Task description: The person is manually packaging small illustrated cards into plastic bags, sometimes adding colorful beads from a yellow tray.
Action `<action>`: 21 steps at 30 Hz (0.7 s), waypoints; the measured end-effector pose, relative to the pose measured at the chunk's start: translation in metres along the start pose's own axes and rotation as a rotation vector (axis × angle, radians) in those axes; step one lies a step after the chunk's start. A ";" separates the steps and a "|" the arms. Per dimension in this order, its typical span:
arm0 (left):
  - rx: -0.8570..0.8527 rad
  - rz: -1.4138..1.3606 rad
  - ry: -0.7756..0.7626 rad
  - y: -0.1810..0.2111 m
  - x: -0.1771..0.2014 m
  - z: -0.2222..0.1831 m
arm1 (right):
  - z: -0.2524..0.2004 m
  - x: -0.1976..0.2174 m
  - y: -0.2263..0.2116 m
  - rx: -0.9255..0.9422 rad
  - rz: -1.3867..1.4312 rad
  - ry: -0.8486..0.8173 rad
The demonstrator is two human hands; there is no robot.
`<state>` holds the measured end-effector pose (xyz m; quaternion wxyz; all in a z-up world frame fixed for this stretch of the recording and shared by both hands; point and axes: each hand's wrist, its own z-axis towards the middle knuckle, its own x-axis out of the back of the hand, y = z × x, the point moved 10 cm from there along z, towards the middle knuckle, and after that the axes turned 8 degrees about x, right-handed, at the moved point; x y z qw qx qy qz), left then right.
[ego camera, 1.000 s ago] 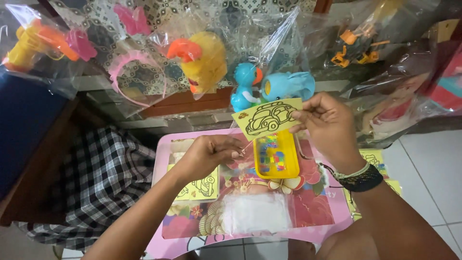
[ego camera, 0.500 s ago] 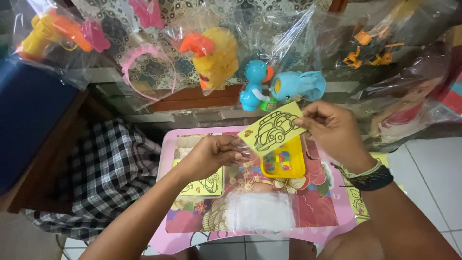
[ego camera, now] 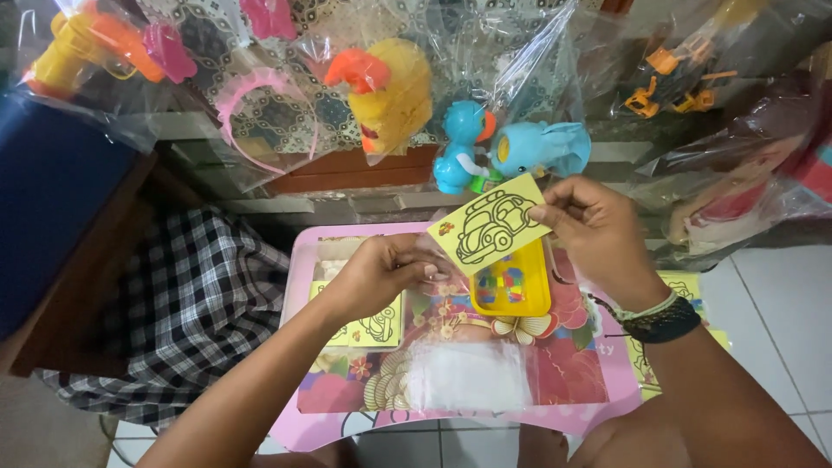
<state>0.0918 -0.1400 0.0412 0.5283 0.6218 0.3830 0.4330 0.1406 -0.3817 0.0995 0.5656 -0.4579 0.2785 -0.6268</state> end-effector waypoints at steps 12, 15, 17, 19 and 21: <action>-0.013 -0.027 -0.029 0.022 -0.009 -0.006 | 0.003 0.007 -0.007 0.042 -0.037 0.003; 0.071 -0.124 -0.060 -0.001 -0.011 0.001 | 0.000 0.000 -0.005 -0.012 -0.003 -0.005; 0.074 -0.067 -0.033 -0.009 -0.010 0.003 | 0.000 -0.010 -0.001 0.008 -0.093 -0.083; 0.072 -0.054 -0.025 -0.009 -0.010 0.003 | -0.004 -0.013 -0.004 0.028 -0.096 -0.095; 0.068 -0.040 -0.015 -0.010 -0.010 0.004 | -0.005 -0.016 -0.009 0.051 -0.099 -0.107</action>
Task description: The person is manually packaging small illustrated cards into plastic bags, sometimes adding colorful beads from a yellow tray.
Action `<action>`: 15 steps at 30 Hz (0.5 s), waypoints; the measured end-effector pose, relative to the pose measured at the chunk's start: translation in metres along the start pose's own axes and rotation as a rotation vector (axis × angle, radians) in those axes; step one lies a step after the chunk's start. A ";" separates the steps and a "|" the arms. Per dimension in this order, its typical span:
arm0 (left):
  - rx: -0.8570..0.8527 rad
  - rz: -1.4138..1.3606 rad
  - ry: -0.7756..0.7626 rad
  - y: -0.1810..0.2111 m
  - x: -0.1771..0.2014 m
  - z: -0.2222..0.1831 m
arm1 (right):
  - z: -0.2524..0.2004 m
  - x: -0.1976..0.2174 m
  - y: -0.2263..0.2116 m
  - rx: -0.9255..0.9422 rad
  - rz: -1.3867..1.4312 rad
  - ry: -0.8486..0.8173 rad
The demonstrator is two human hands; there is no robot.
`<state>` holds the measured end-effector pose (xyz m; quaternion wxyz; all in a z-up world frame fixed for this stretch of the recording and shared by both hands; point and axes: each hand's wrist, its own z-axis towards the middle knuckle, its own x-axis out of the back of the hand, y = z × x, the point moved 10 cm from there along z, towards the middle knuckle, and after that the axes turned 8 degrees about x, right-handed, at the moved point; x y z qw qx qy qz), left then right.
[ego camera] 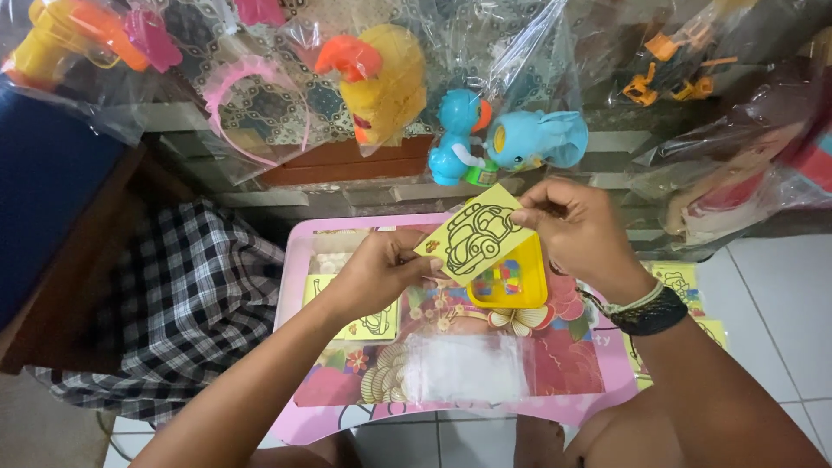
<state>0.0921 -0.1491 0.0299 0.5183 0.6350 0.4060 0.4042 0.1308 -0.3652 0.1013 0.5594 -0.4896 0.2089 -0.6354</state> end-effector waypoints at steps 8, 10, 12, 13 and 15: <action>-0.047 0.105 0.049 0.019 -0.004 -0.011 | -0.005 -0.038 -0.045 0.058 -0.111 -0.149; -0.051 0.081 0.068 0.022 -0.004 -0.013 | -0.005 -0.040 -0.049 0.092 -0.121 -0.124; -0.052 0.055 0.084 0.024 -0.003 -0.014 | -0.006 -0.038 -0.050 0.123 -0.131 -0.100; -0.051 0.051 0.100 0.026 -0.002 -0.013 | -0.004 -0.035 -0.052 0.147 -0.138 -0.075; -0.048 0.043 0.118 0.027 0.001 -0.014 | -0.004 -0.033 -0.053 0.169 -0.144 -0.054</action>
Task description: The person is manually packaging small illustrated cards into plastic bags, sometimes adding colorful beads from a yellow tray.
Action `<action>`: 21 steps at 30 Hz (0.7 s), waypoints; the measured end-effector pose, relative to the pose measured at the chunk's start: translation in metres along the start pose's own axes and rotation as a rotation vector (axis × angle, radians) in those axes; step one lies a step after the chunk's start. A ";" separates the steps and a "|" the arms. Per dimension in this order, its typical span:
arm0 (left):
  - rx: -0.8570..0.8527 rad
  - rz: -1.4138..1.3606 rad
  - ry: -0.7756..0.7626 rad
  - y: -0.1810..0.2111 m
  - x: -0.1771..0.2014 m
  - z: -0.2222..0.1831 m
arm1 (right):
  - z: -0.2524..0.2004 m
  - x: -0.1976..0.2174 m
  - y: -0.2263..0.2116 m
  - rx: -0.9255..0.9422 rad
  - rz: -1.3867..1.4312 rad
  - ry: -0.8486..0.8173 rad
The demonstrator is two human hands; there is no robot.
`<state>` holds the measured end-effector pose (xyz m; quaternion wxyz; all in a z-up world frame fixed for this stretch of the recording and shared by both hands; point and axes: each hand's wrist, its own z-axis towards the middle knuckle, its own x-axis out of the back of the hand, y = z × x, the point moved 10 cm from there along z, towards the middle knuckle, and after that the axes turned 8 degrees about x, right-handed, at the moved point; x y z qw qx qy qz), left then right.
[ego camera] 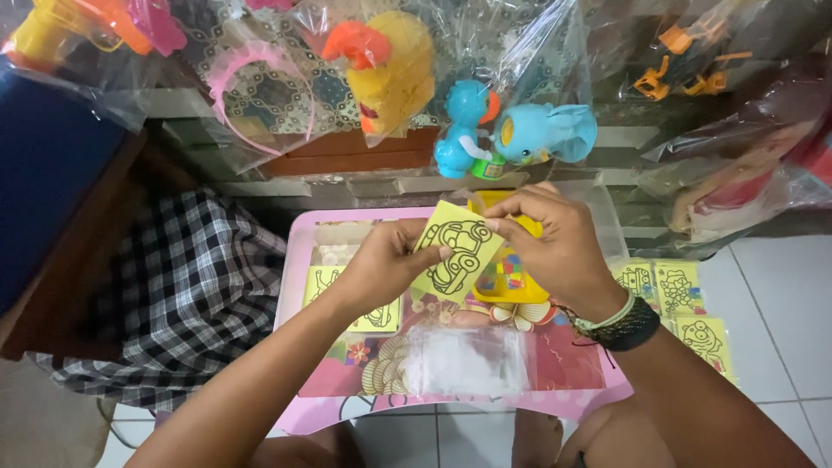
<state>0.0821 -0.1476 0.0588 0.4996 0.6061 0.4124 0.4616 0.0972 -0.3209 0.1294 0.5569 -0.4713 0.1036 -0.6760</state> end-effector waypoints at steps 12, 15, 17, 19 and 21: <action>0.044 -0.061 0.045 -0.009 0.004 0.004 | -0.010 -0.034 0.033 -0.210 0.065 -0.177; 0.037 -0.042 -0.016 -0.009 -0.004 0.006 | -0.020 -0.030 0.057 -0.354 0.138 -0.126; 0.113 0.048 -0.076 0.004 -0.014 -0.002 | -0.018 -0.023 0.062 -0.368 0.159 -0.075; 0.126 0.110 -0.075 -0.020 -0.009 0.007 | -0.013 -0.024 0.061 -0.298 0.157 -0.089; 0.139 0.175 -0.065 -0.035 -0.004 0.012 | -0.009 -0.026 0.053 -0.222 0.161 -0.107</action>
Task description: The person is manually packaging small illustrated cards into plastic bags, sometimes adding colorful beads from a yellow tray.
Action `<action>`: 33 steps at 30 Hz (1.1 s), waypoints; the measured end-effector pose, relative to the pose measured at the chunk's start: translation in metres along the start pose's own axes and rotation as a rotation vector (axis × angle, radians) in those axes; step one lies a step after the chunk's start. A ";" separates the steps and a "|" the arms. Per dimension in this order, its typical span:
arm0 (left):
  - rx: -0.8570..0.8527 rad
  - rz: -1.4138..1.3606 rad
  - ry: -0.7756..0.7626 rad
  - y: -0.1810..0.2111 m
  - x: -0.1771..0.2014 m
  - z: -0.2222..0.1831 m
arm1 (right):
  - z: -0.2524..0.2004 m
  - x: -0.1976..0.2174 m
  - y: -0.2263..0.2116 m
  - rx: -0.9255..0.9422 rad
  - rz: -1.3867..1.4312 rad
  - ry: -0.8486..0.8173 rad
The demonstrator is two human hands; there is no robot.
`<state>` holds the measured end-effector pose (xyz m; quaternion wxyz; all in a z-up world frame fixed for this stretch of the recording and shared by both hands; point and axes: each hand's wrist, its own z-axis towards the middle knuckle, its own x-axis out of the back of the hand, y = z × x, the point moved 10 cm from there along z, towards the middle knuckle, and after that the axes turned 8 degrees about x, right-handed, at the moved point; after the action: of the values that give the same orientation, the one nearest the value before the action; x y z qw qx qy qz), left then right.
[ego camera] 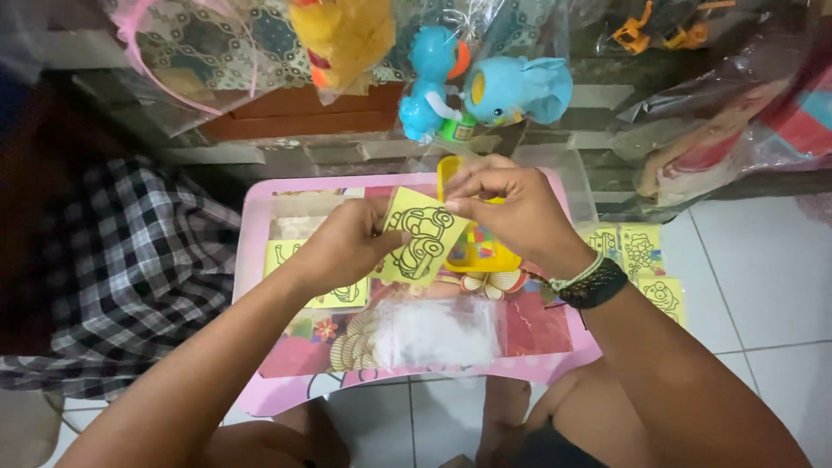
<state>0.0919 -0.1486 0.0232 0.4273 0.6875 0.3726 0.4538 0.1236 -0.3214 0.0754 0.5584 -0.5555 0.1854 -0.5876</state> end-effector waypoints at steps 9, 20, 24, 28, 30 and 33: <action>0.089 0.193 0.099 -0.018 0.011 0.009 | 0.002 -0.009 0.000 -0.041 0.017 -0.079; 0.133 0.320 0.257 -0.034 0.053 0.004 | 0.003 -0.019 0.101 0.029 -0.497 -0.344; 0.151 0.284 0.255 -0.036 0.060 -0.006 | -0.014 -0.055 0.165 0.029 -0.883 -0.585; 0.180 0.313 0.280 -0.030 0.071 -0.019 | -0.020 -0.067 0.189 0.037 -1.077 -0.691; 0.195 0.340 0.288 -0.029 0.075 -0.023 | -0.019 -0.068 0.191 0.033 -1.082 -0.681; 0.144 0.235 0.305 -0.026 0.079 -0.024 | -0.016 -0.064 0.191 0.055 -1.105 -0.667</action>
<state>0.0909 -0.0628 0.0288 0.2596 0.6783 0.3819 0.5716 0.1804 -0.3311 -0.1179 0.2152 -0.7075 -0.3266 -0.5886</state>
